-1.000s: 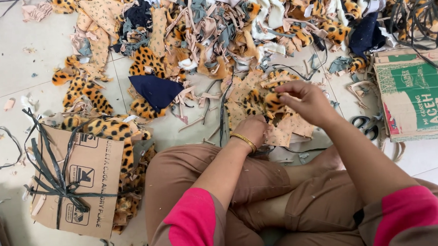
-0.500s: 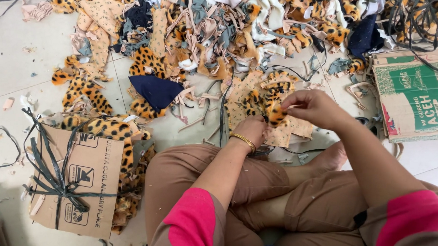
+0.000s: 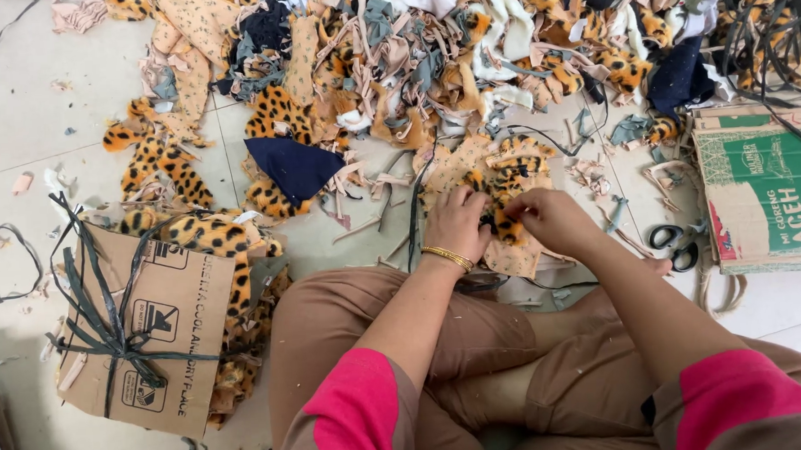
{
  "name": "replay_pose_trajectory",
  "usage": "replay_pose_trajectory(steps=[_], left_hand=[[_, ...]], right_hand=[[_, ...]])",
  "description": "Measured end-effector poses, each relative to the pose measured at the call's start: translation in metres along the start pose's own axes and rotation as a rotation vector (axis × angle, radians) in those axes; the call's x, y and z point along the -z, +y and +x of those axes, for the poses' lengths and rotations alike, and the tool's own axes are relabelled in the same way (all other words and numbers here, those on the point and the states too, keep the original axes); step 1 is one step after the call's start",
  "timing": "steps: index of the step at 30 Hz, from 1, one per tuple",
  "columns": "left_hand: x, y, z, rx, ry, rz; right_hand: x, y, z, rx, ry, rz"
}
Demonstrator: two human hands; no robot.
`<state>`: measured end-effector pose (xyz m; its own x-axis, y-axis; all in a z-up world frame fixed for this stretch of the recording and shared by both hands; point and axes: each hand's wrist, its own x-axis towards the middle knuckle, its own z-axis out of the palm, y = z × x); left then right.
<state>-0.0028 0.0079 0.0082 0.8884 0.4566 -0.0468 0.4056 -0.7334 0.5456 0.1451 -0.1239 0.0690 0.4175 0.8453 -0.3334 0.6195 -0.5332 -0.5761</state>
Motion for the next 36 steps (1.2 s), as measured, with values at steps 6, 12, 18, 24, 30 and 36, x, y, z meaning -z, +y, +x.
replay_pose_trajectory(steps=[6, 12, 18, 24, 30, 36], left_hand=[[0.041, 0.018, -0.002, 0.129, -0.147, 0.014], [-0.002, -0.003, 0.007, 0.109, -0.263, -0.008], [-0.014, -0.014, 0.021, 0.238, 0.18, -0.145], [0.0, -0.021, 0.025, 0.345, 0.373, -0.356], [0.019, -0.018, 0.025, 0.399, 0.252, -0.461], [0.005, -0.027, 0.03, 0.422, 0.251, -0.485]], right_hand=[[-0.003, 0.012, 0.013, 0.015, 0.283, -0.033], [-0.012, -0.002, 0.012, 0.186, 0.101, -0.151], [-0.02, 0.006, 0.044, 0.167, 0.401, -0.118], [-0.014, -0.047, 0.088, 0.108, 0.454, 0.064], [0.01, -0.091, 0.119, 0.014, 0.288, 0.042], [0.042, -0.082, 0.117, 0.067, 0.302, 0.238]])
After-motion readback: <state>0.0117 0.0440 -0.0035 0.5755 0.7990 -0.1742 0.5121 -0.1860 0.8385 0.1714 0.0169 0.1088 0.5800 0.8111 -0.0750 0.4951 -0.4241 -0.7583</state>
